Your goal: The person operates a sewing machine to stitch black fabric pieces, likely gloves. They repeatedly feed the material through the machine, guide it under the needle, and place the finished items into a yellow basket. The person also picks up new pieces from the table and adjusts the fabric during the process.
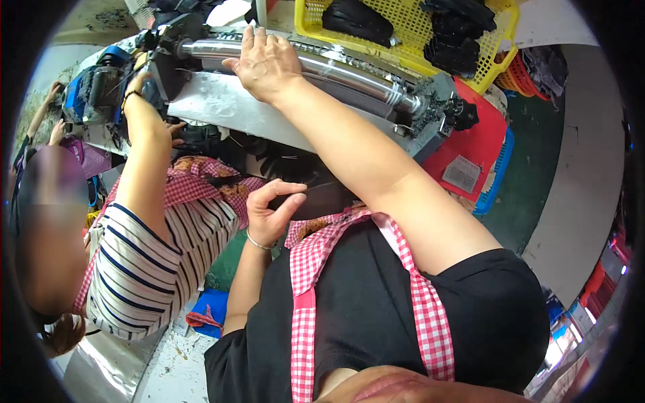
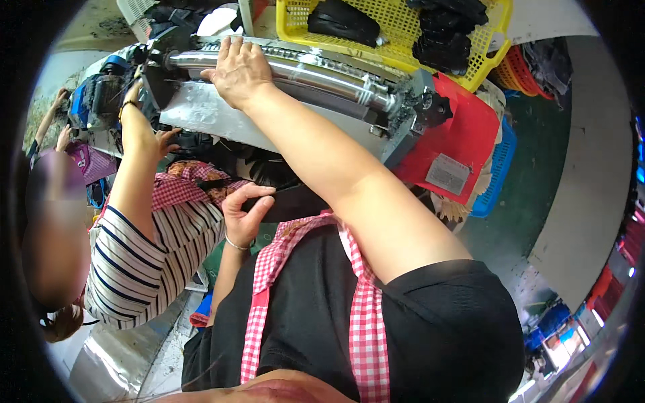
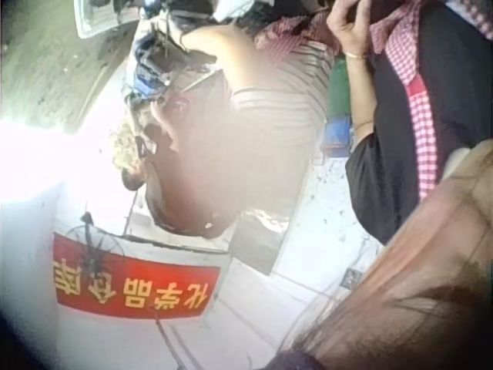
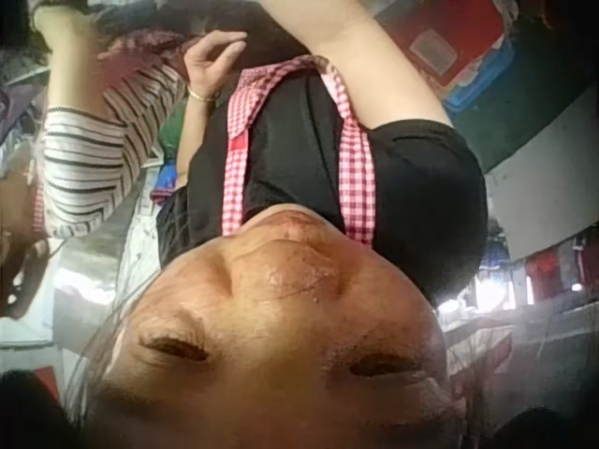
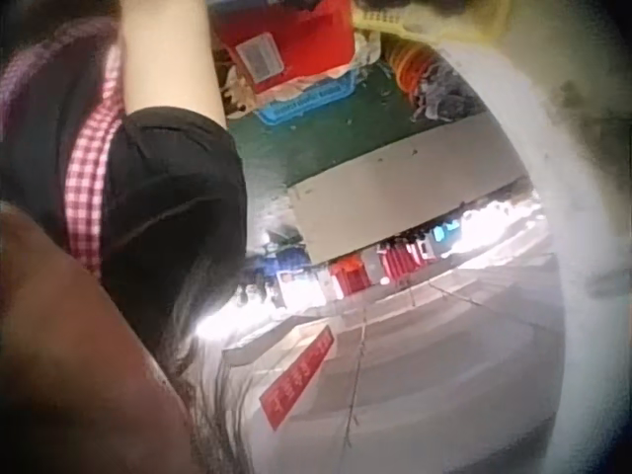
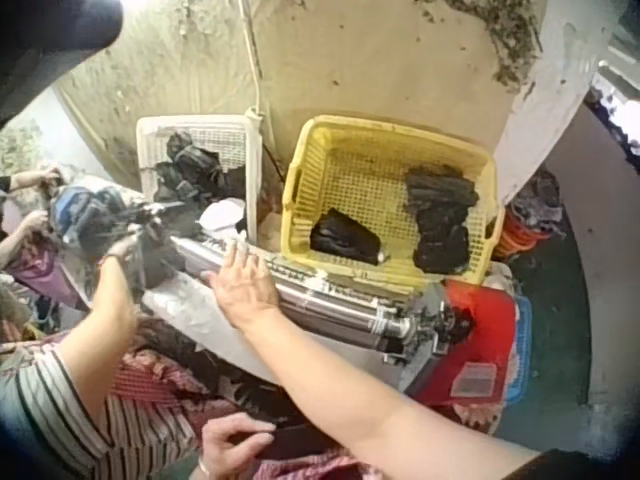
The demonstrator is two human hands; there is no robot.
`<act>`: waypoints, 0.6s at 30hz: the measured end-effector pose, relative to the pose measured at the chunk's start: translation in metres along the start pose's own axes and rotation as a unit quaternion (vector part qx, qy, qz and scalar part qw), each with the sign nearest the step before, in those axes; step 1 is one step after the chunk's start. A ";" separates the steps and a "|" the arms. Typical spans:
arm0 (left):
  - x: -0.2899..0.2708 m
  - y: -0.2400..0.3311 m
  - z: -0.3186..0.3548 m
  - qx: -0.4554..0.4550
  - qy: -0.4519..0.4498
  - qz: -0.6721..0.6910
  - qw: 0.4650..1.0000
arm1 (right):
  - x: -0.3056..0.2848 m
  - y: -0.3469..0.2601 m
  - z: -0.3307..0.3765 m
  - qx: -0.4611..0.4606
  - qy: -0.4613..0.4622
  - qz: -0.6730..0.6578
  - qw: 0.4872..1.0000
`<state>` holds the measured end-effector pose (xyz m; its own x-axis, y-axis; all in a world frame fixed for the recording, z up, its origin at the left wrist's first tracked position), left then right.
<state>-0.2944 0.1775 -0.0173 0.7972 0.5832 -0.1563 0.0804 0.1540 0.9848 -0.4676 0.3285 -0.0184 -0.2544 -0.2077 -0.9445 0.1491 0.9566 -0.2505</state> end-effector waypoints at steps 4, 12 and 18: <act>0.004 0.007 -0.015 -0.004 -0.053 0.032 0.998 | -0.016 0.013 0.024 -0.018 0.015 -0.001 1.000; 0.029 0.028 -0.034 0.050 -0.223 0.063 0.971 | -0.040 0.050 0.054 0.008 -0.004 -0.019 1.000; 0.027 0.037 -0.046 0.091 -0.208 0.049 0.973 | -0.053 0.095 0.074 0.118 -0.112 -0.003 0.987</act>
<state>-0.2979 0.2356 0.0115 0.9766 0.2083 -0.0537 0.0659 -0.0525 0.9964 -0.3692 0.4150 -0.0073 -0.0424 -0.2784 -0.9595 0.3727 0.8867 -0.2737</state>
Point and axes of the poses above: each hand's wrist, its own z-axis away from the middle knuckle, its own x-axis out of the palm, y = z × x, the point moved 10 cm from there along -z, towards the middle knuckle, and after that the axes turned 14 degrees about -y, right-handed, at the moved point
